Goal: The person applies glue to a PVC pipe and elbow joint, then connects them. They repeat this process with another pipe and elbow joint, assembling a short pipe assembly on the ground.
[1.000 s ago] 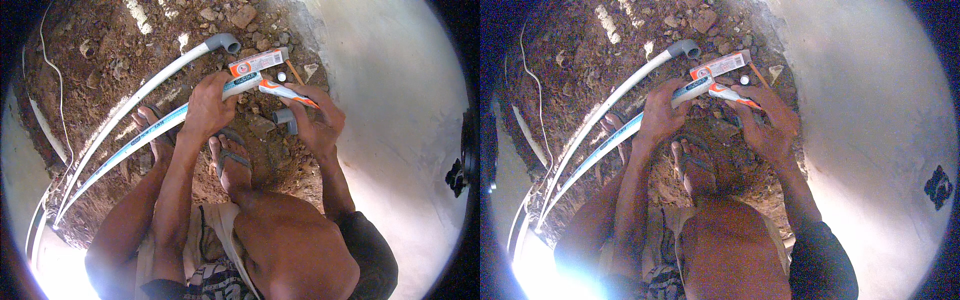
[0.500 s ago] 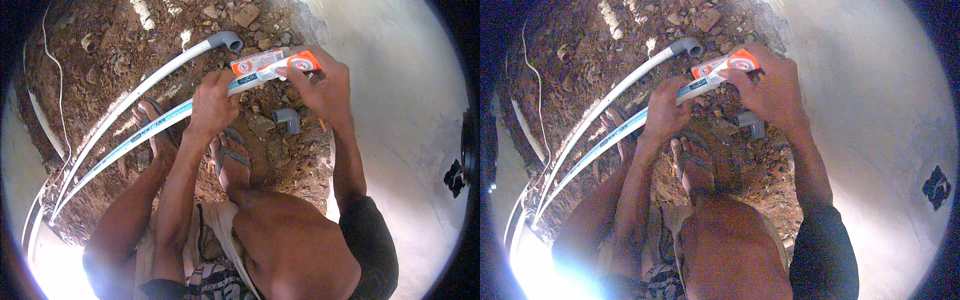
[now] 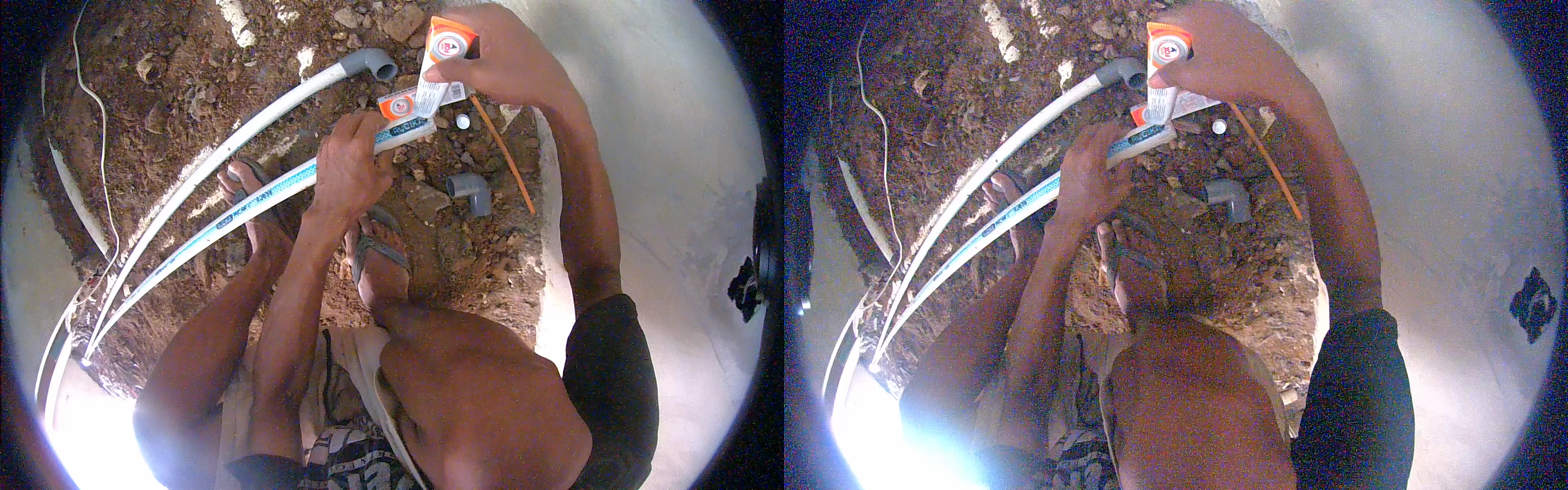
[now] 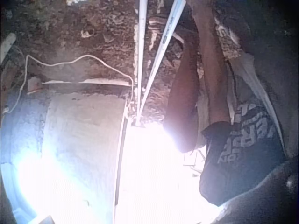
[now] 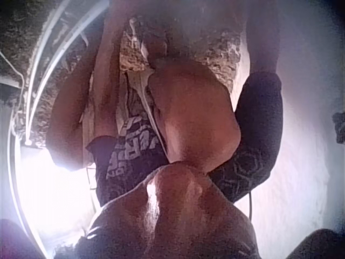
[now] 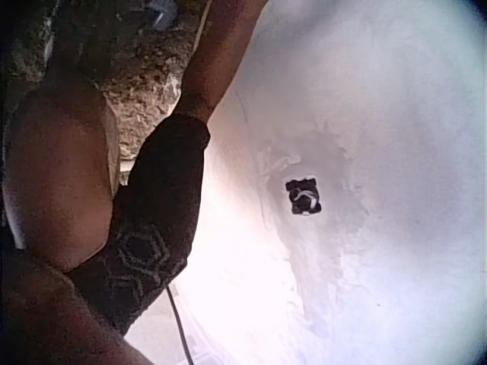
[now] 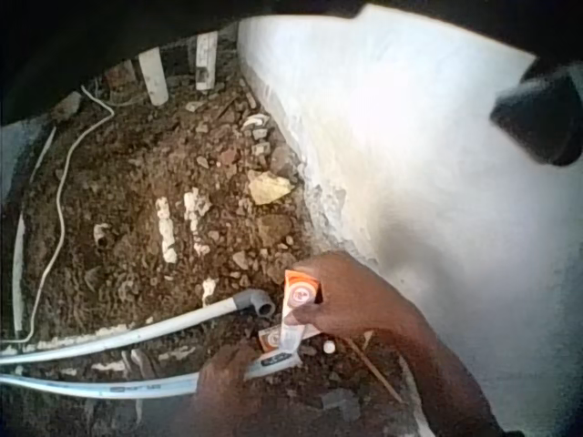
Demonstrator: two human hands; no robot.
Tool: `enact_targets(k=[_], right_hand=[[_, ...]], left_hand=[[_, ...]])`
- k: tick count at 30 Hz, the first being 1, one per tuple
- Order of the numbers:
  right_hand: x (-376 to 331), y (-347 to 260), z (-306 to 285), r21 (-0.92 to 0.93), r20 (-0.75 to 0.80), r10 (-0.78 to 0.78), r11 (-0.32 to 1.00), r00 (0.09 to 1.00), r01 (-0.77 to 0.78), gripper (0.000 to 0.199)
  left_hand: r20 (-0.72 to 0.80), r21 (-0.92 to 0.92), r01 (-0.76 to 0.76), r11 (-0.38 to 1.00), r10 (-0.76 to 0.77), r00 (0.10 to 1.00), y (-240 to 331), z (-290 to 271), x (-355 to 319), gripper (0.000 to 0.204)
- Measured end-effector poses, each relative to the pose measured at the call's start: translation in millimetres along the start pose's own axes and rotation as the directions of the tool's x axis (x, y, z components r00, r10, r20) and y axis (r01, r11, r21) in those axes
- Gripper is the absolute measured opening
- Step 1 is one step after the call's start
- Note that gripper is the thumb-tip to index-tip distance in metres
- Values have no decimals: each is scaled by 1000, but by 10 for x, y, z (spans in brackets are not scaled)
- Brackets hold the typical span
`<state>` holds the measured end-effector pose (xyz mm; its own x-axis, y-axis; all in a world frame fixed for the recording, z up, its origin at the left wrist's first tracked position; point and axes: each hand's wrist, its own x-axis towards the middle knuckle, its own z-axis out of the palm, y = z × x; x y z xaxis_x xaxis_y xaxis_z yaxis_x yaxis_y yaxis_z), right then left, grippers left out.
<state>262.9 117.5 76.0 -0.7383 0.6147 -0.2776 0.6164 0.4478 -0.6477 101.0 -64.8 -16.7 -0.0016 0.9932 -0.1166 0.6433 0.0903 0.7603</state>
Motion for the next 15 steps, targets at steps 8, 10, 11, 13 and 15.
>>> enact_targets(k=[8, 10, 11, 13, 15], right_hand=[[100, -240, -168, 156, 252, 7, 987, 968, -48, 24], [132, -133, -49, 86, 181, -74, 995, 981, 59, 26], [140, -87, -11, 46, 140, -120, 992, 983, 114, 26], [155, -20, 30, -41, 62, -215, 975, 975, 218, 26], [201, -40, -7, -2, 143, -130, 991, 981, 132, 26]], left_hand=[[7, 0, 16, 1000, -16, 1000, -5, 2, -7, 44], [34, -7, 38, 999, -38, 999, -3, -3, -1, 45], [47, -9, 51, 999, -51, 998, -5, -9, -3, 45], [24, 4, 22, 1000, -22, 999, -42, 21, -20, 46], [-9, 17, -3, 1000, 3, 1000, -51, 42, -29, 46]])
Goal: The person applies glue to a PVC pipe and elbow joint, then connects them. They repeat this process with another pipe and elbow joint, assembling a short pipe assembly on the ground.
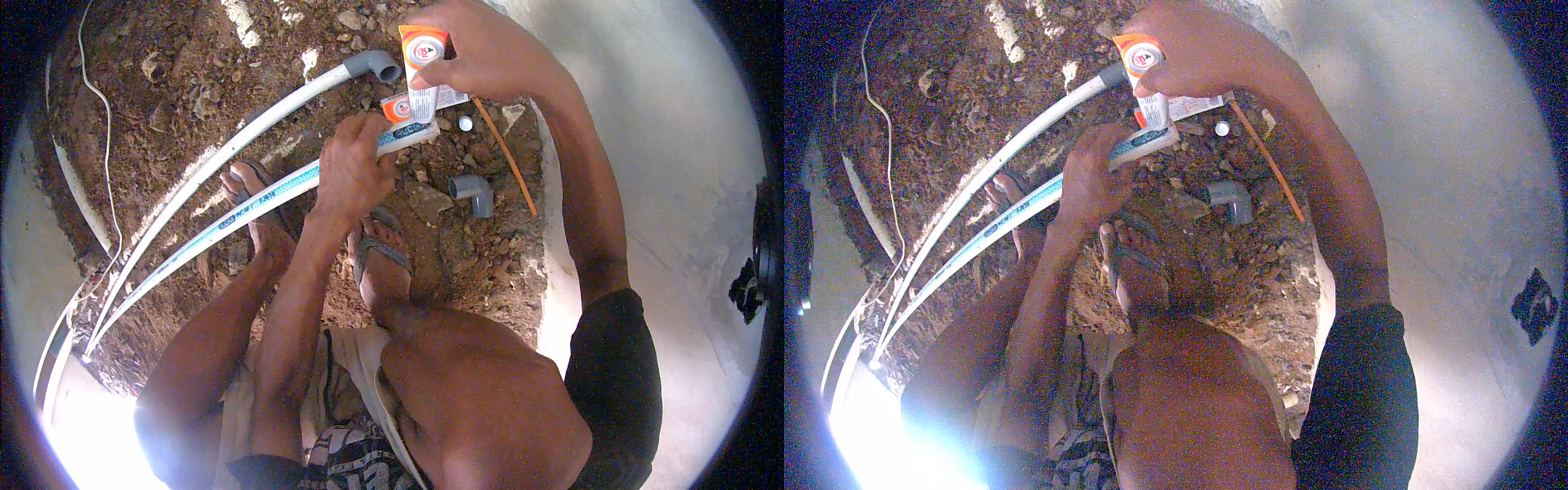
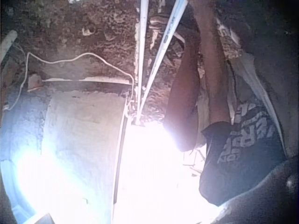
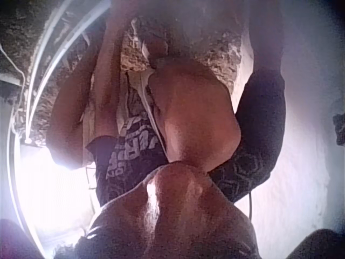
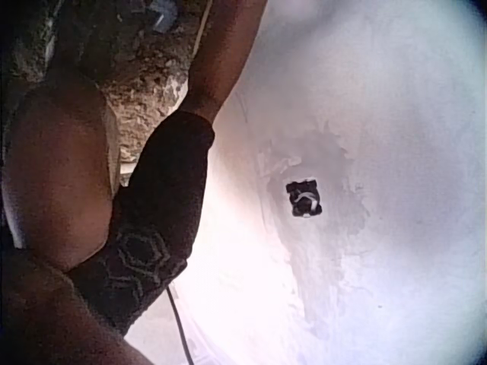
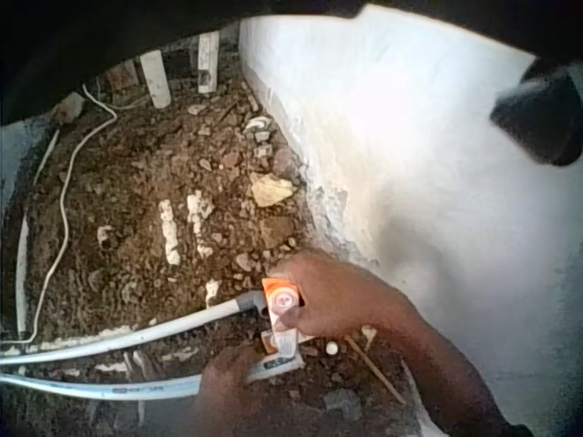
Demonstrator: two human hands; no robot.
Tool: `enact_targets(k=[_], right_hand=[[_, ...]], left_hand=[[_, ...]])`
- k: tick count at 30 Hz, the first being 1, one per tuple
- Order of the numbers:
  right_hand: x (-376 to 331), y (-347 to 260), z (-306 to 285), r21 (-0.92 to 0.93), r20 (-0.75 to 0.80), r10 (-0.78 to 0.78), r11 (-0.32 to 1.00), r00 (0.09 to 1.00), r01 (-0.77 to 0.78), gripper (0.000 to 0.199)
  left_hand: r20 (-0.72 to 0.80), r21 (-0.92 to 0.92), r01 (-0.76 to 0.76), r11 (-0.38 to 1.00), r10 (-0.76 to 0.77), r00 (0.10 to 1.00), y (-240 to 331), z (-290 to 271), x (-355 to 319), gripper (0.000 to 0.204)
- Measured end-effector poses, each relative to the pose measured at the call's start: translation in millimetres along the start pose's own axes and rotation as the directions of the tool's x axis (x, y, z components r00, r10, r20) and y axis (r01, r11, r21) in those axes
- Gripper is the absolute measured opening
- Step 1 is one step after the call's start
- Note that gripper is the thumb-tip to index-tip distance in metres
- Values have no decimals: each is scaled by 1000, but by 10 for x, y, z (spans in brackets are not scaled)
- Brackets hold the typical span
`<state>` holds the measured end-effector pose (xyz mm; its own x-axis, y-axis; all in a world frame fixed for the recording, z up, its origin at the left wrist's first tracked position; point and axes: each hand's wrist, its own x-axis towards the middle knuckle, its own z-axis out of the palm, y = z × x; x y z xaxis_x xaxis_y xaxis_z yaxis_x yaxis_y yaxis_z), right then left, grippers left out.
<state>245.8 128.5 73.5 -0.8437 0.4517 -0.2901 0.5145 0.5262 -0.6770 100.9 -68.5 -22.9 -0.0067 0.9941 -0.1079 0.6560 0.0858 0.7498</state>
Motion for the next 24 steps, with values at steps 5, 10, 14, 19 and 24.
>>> enact_targets(k=[5, 10, 14, 19, 24], right_hand=[[129, -25, -161, 41, 184, 176, 982, 967, -186, 25], [250, 256, -89, 64, 181, 81, 994, 980, -94, 26], [335, 256, -108, 90, 284, 49, 993, 958, -77, 27], [352, 227, -80, 147, 333, 51, 984, 942, -105, 26], [400, 182, -77, 129, 382, 101, 978, 918, -161, 23]], left_hand=[[-98, 75, -45, 996, 53, 994, 76, 33, -88, 45], [-119, 156, -85, 984, 104, 987, 133, 79, -164, 50], [-171, 192, -117, 974, 150, 974, 157, 108, -181, 45], [-198, 209, -155, 966, 197, 960, 132, 141, -219, 46], [-222, 230, -159, 960, 211, 952, 155, 175, -248, 44]])
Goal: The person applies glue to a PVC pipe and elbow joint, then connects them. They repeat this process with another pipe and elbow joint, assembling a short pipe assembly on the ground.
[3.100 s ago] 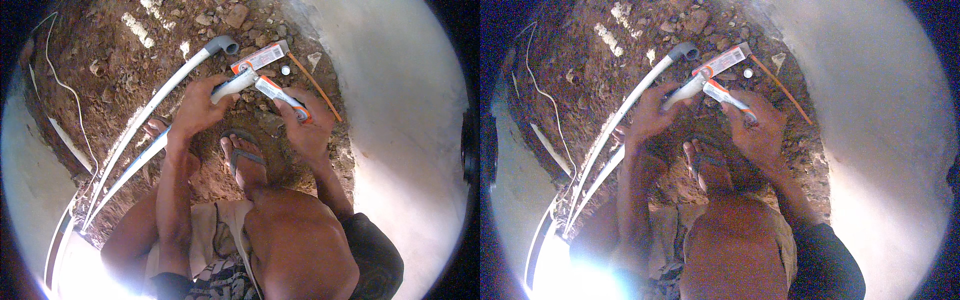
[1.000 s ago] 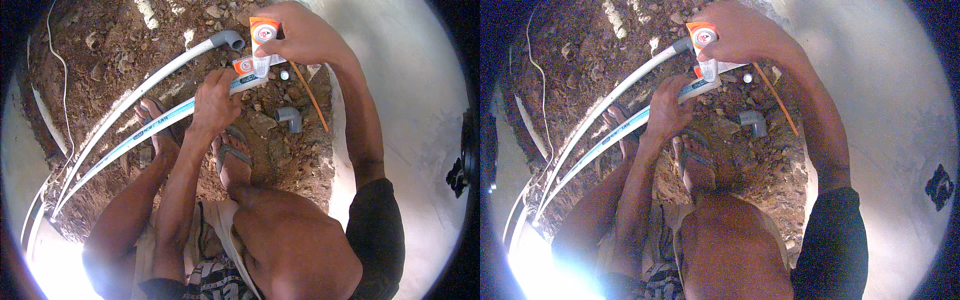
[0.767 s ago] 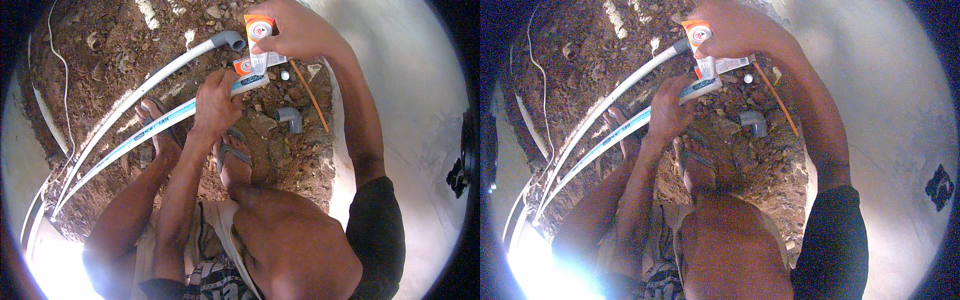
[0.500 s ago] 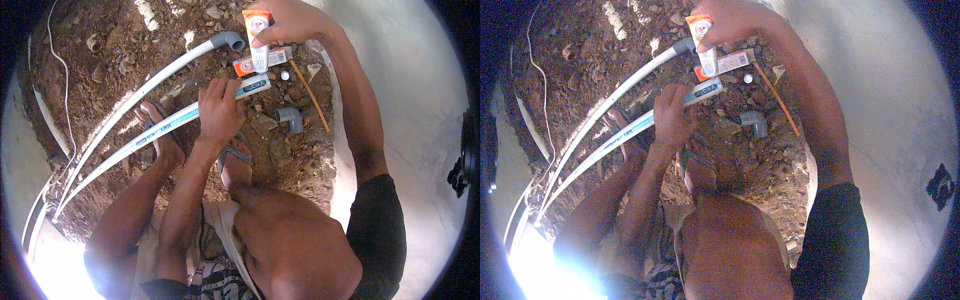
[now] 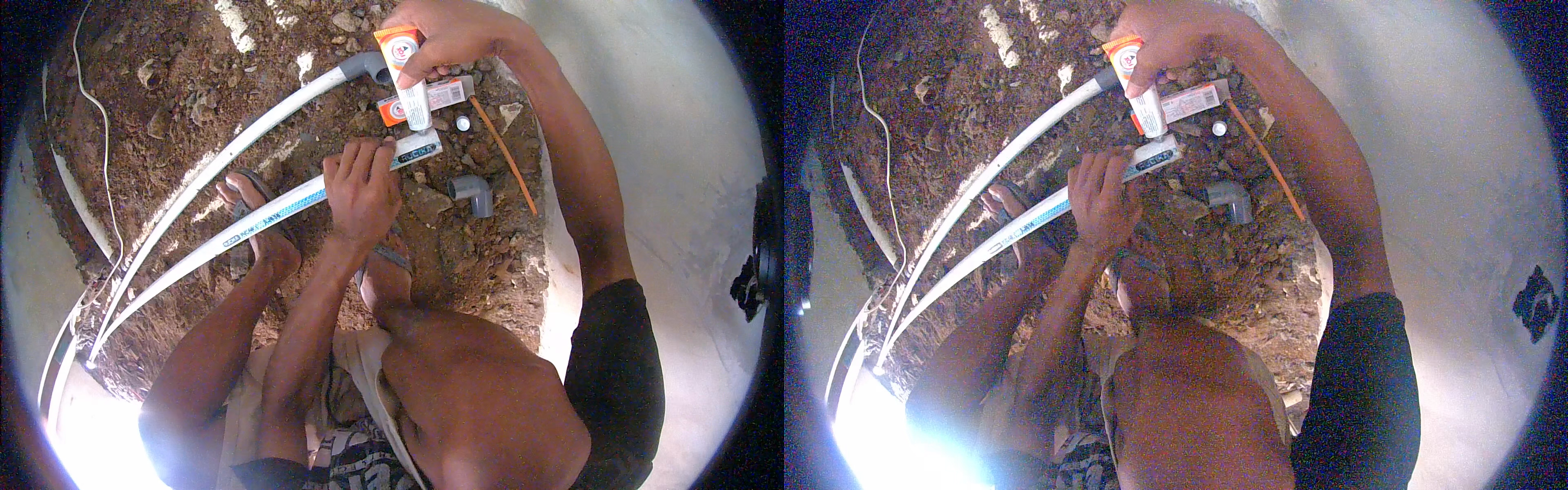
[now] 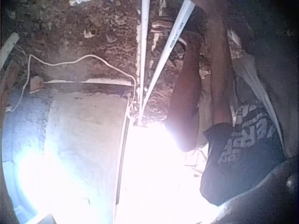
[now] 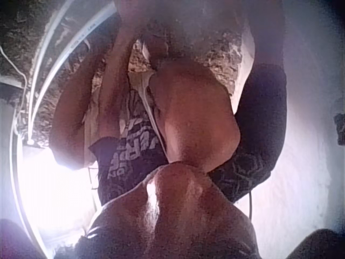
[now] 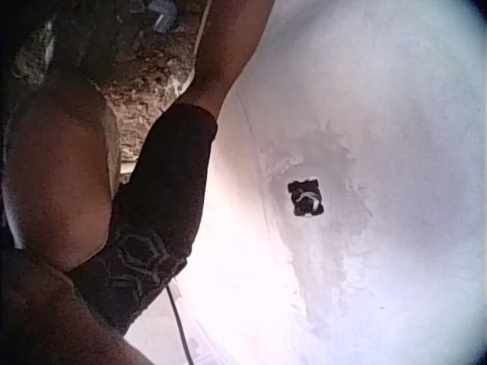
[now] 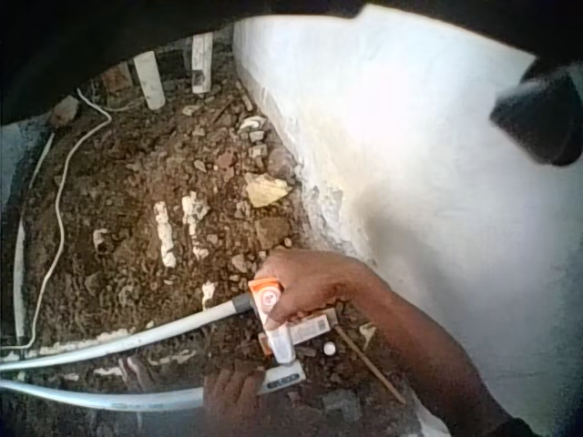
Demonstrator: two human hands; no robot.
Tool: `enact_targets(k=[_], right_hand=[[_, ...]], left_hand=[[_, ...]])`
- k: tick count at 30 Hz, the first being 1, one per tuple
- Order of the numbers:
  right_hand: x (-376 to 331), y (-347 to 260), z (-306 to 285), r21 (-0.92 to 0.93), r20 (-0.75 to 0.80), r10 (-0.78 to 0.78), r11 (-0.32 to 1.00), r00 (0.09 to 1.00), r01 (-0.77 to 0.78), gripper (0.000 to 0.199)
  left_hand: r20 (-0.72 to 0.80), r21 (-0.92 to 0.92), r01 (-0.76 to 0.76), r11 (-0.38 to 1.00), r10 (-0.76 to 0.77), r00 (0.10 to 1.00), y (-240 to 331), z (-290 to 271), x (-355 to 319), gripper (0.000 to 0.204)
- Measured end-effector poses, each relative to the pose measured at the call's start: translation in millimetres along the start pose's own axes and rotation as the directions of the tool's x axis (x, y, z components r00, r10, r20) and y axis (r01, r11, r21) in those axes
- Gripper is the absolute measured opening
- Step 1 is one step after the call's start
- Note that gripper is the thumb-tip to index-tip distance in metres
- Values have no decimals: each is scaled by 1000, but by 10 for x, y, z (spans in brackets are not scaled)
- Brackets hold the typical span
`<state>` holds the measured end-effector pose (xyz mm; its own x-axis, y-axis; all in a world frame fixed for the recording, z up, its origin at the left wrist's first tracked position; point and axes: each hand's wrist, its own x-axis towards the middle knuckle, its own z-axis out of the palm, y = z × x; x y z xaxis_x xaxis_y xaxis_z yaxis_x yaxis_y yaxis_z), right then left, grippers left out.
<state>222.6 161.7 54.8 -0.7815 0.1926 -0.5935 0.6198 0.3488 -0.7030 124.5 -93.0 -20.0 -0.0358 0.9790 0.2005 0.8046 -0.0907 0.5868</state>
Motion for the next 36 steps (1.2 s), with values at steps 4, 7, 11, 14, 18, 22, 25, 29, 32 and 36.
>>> enact_targets(k=[4, 7, 11, 14, 18, 22, 25, 29, 32, 36], right_hand=[[72, 26, 17, 59, 31, 52, 997, 998, -54, 21], [120, 139, 3, 98, 73, 74, 992, 995, -81, 20], [111, 141, 4, 153, 96, 29, 987, 995, -44, 20], [100, 133, -1, 162, 122, -39, 987, 992, 19, 21], [143, 150, 8, 149, 124, 22, 988, 992, -40, 22], [213, 343, 37, 235, 173, 21, 970, 985, -62, 22], [284, 620, 120, 407, 181, 29, 908, 983, -102, 24], [235, 797, 263, 481, 79, -58, 877, 995, 13, 26], [215, 972, 385, 599, 37, -62, 801, 997, 28, 25], [89, 1207, 680, 758, -28, 24, 652, 999, 6, 23]], left_hand=[[-4, 27, -8, 1000, 8, 1000, -10, 9, -28, 41], [-32, 48, -30, 998, 32, 999, 1, 42, -41, 39], [-61, 53, -34, 998, 37, 997, 21, 36, -65, 37], [-45, 64, -39, 997, 42, 998, 17, 37, -83, 36], [-76, 86, -47, 995, 54, 996, 11, 57, -93, 38], [-63, 90, -54, 995, 60, 996, 10, 36, -102, 39], [-79, 87, -63, 994, 70, 994, -6, 41, -103, 40], [-72, 50, -33, 998, 37, 997, 2, -17, -62, 45], [-39, -2, -29, 1000, 29, 999, -62, -111, 0, 48], [130, -101, 26, 995, -13, 991, -152, -228, 152, 44]])
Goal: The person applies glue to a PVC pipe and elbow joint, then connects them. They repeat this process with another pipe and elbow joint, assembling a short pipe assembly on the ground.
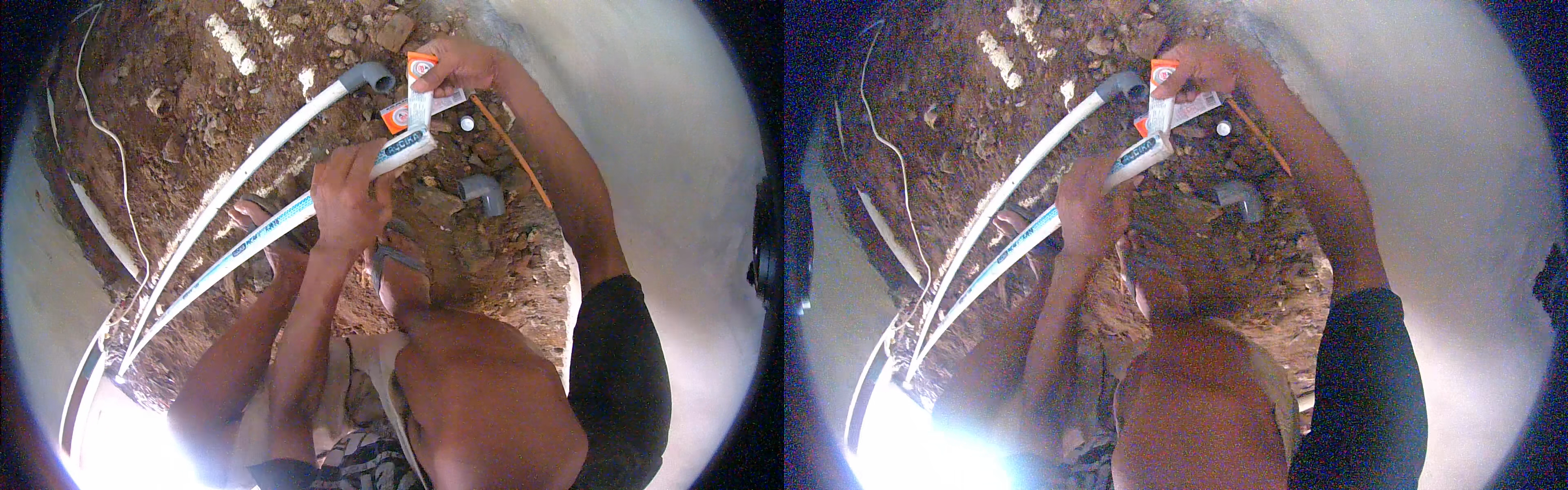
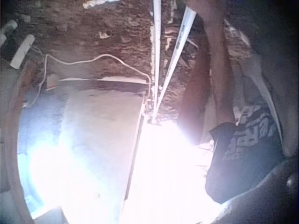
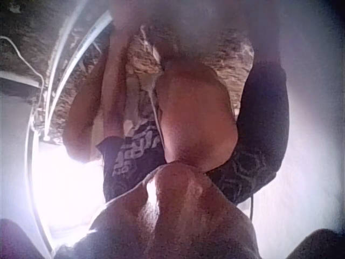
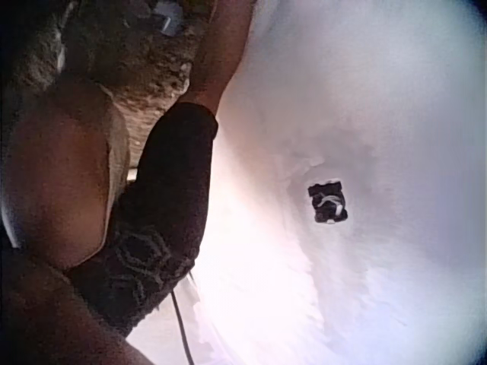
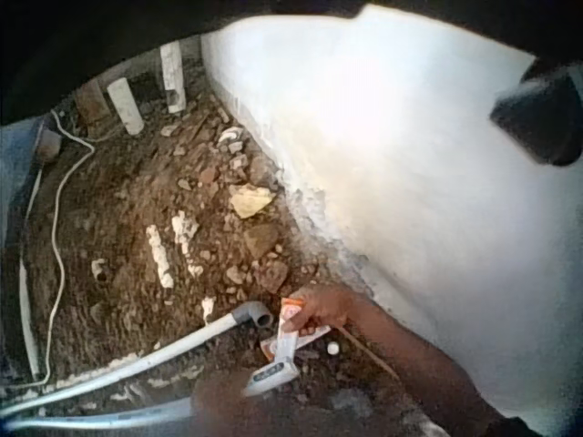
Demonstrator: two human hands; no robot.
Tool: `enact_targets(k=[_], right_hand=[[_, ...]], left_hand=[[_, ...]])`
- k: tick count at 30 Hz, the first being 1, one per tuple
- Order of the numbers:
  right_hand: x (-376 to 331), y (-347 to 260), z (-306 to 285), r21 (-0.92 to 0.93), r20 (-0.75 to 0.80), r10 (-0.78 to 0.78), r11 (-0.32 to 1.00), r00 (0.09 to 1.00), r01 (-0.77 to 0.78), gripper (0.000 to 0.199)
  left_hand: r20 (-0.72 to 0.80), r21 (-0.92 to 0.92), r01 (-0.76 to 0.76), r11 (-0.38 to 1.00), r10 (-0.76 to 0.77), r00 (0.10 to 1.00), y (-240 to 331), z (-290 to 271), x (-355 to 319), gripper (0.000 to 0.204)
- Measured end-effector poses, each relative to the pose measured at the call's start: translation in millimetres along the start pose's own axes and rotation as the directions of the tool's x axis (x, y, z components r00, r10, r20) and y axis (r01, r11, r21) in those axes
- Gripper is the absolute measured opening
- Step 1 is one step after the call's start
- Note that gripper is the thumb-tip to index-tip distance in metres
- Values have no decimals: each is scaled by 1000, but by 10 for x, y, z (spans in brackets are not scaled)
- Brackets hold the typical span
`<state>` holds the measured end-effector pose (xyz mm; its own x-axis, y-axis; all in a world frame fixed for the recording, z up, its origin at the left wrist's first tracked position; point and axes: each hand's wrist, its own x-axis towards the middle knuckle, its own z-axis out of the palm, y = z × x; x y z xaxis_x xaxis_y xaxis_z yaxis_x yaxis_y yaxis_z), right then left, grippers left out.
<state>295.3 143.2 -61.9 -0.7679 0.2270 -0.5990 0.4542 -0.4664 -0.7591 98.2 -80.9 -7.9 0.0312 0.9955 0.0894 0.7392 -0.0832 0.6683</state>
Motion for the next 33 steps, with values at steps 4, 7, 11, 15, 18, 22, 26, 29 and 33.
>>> enact_targets(k=[4, 7, 11, 15, 18, 22, 26, 29, 33], right_hand=[[-159, 266, 208, 331, -129, -3, 943, 992, 46, 20], [-223, 542, 247, 538, -190, -50, 830, 980, 147, 17], [-449, 586, 687, 686, -424, -55, 631, 904, 361, 18], [-559, 618, 982, 766, -514, -60, 418, 856, 489, 20], [-592, 633, 1219, 796, -561, -32, 255, 827, 549, 21], [-602, 611, 1533, 767, -635, 117, 212, 763, 606, 20], [-578, 625, 1714, 752, -655, 50, 146, 754, 643, 20], [-579, 559, 1832, 739, -671, 63, 145, 739, 658, 19], [-560, 524, 1961, 702, -712, 110, 162, 694, 694, 14]], left_hand=[[52, -96, 31, 995, -26, 998, -63, -166, 196, 39], [155, -207, 147, 967, -116, 981, -115, -288, 359, 33], [307, -250, 242, 938, -160, 938, -148, -473, 559, 33], [443, -274, 364, 890, -219, 869, -188, -636, 729, 37], [511, -343, 437, 831, -225, 830, -295, -641, 791, 36], [563, -352, 476, 806, -225, 796, -297, -663, 854, 36], [568, -333, 491, 805, -245, 786, -167, -710, 910, 37], [533, -311, 488, 815, -276, 800, -111, -735, 897, 38], [575, -350, 509, 786, -248, 779, -190, -706, 924, 39]])
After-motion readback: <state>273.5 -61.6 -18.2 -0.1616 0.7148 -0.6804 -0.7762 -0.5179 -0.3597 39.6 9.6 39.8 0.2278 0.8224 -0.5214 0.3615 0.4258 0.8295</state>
